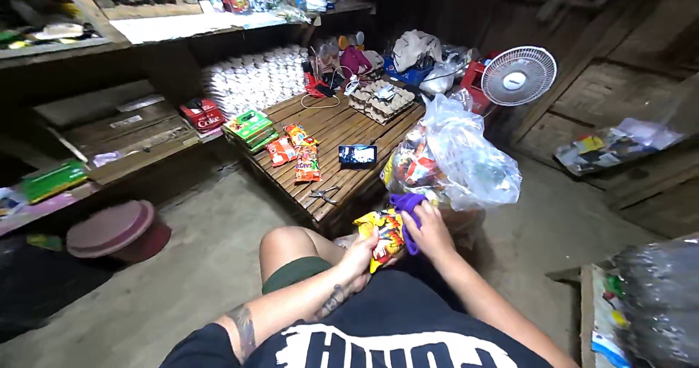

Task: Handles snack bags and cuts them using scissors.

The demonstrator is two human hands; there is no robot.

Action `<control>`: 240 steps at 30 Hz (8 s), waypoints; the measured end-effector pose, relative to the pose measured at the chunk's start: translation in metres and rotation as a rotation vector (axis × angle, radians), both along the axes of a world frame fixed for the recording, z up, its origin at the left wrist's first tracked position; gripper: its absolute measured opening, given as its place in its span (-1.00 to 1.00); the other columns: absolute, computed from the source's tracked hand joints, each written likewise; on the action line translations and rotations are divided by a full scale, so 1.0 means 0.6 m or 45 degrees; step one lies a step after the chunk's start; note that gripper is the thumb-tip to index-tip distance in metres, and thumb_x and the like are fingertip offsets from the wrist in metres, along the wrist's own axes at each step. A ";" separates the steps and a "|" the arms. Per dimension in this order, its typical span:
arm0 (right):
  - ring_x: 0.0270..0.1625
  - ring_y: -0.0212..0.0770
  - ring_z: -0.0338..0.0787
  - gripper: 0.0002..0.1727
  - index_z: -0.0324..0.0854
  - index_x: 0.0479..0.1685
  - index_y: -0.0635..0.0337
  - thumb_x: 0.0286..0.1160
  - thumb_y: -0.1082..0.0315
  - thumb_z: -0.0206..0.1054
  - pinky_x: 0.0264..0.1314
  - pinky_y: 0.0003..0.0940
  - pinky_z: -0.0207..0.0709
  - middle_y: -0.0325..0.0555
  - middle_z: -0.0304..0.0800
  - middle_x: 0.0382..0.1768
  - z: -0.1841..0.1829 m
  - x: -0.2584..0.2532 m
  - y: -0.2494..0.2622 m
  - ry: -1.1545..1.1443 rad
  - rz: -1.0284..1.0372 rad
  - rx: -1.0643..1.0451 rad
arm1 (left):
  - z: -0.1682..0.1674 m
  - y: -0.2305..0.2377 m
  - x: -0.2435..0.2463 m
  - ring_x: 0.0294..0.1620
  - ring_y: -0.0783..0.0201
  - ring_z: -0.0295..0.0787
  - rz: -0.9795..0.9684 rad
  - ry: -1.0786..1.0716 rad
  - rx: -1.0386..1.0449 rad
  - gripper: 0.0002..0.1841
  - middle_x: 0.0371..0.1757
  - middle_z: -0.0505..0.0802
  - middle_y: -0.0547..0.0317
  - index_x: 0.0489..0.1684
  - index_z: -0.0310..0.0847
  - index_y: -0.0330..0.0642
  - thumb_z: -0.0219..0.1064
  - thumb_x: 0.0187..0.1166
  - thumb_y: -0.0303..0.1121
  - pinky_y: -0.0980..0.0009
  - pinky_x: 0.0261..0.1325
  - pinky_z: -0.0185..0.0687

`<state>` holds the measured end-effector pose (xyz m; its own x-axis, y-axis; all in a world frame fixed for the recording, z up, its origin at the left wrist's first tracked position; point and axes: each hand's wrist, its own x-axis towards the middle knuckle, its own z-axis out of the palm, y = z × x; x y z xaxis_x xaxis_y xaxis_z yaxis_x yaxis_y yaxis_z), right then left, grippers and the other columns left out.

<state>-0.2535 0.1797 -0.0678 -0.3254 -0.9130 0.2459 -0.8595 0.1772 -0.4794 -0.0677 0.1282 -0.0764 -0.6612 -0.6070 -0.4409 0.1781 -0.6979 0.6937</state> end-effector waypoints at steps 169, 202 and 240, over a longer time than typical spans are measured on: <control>0.13 -0.26 0.78 -0.65 0.63 0.25 0.37 0.49 0.52 0.40 0.32 -0.19 0.62 0.06 0.82 0.06 -0.025 -0.134 0.079 -0.877 -0.068 0.012 | -0.056 -0.014 0.033 0.17 0.47 0.78 0.011 0.059 -1.112 -0.72 0.13 0.87 0.12 0.22 0.59 -0.53 0.12 0.66 -0.58 0.41 0.36 0.68; 0.51 0.06 0.63 -0.46 0.56 0.47 0.29 0.84 0.06 -0.02 0.61 0.13 0.34 0.21 0.67 0.41 0.027 0.025 0.021 -0.492 0.715 0.499 | -0.033 -0.016 0.060 0.08 0.08 0.90 -0.517 -0.061 -2.541 -0.63 0.02 0.95 0.11 0.14 0.84 0.01 0.36 0.40 -0.55 -0.02 0.14 0.76; 0.39 0.20 0.73 -0.47 0.74 0.28 0.24 0.57 0.00 0.27 0.37 0.26 0.56 0.22 0.74 0.34 0.067 -0.047 0.123 -0.033 0.116 -0.052 | -0.047 -0.025 0.058 0.47 0.23 0.70 -0.334 -0.205 -1.683 -0.54 0.47 0.75 0.02 0.56 0.56 -0.22 0.08 0.69 -0.48 0.18 0.58 0.52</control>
<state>-0.2816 0.2535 -0.0278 -0.2485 -0.9285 0.2757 -0.8583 0.0792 -0.5070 -0.0327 0.1135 -0.1044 -0.8186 -0.4982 0.2857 -0.0020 0.4999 0.8661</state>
